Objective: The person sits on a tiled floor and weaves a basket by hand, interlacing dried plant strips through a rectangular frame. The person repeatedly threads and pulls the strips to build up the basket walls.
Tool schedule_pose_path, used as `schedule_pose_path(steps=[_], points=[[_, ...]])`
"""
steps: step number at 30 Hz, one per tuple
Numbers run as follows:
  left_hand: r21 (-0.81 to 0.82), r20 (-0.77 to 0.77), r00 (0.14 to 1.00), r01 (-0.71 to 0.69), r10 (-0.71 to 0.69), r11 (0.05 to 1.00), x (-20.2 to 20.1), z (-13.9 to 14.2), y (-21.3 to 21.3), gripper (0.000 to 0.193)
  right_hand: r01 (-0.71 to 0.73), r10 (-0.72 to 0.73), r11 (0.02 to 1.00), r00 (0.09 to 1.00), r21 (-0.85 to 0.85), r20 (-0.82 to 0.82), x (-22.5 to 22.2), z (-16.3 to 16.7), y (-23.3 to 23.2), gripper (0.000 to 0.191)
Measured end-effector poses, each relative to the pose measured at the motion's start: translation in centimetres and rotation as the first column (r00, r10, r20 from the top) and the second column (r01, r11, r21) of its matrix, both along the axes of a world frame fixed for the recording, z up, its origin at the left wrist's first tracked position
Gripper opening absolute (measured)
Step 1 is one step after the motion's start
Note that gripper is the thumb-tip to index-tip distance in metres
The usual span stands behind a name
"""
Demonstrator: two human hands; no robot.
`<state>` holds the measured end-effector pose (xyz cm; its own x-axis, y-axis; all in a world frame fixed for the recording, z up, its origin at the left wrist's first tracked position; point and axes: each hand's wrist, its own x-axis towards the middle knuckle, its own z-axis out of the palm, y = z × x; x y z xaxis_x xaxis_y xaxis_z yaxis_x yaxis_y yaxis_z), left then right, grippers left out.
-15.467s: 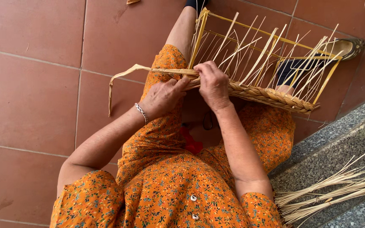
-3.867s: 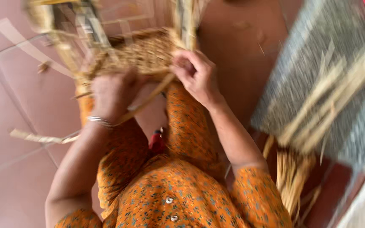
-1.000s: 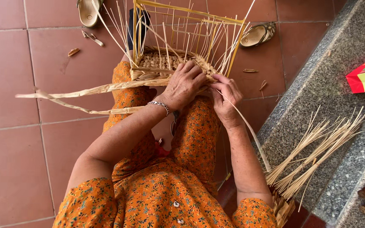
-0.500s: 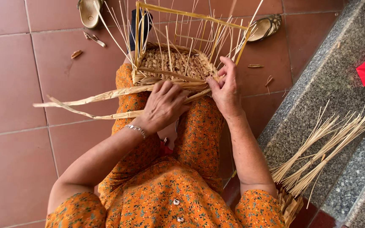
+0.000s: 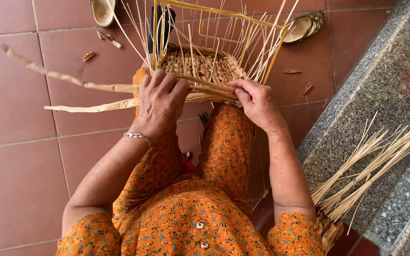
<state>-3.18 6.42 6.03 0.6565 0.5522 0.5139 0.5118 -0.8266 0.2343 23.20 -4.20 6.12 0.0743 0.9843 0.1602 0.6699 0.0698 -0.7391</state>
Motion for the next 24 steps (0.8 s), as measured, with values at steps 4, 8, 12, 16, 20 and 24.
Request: schedule_pose_path(steps=[4, 8, 12, 16, 20, 24], points=[[0.151, 0.087, 0.992, -0.105, 0.093, 0.983, 2.2, 0.1, 0.2, 0.007, -0.066, 0.063, 0.996, 0.997, 0.066, 0.035, -0.4, 0.2, -0.3, 0.021], [0.361, 0.093, 0.995, -0.003, -0.033, 0.933, 3.6, -0.1, -1.6, 0.029, 0.042, -0.044, 0.997, 0.998, 0.060, 0.039, -0.7, -0.9, -0.3, 0.013], [0.396, 0.077, 0.992, 0.063, -0.101, 0.916, 3.5, 0.6, -3.3, 0.034, 0.095, -0.101, 0.990, 0.993, -0.101, -0.062, -0.3, -1.2, -0.4, 0.009], [0.315, 0.152, 0.955, 0.198, -0.255, 0.928, 3.4, 1.3, -4.2, 0.027, 0.091, -0.096, 0.995, 0.984, -0.039, -0.152, -0.2, -1.3, 0.0, 0.010], [-0.104, -0.126, 0.975, 0.169, -0.182, 0.980, 5.6, 0.1, -3.1, 0.021, 0.063, -0.052, 0.997, 0.978, 0.049, -0.203, -0.6, -1.9, 0.6, 0.009], [-0.389, -0.080, 0.995, 0.022, -0.058, 0.921, 8.3, -2.3, -0.4, 0.019, 0.096, -0.097, 0.995, 0.963, -0.015, -0.250, -0.6, -2.2, 0.6, 0.013]])
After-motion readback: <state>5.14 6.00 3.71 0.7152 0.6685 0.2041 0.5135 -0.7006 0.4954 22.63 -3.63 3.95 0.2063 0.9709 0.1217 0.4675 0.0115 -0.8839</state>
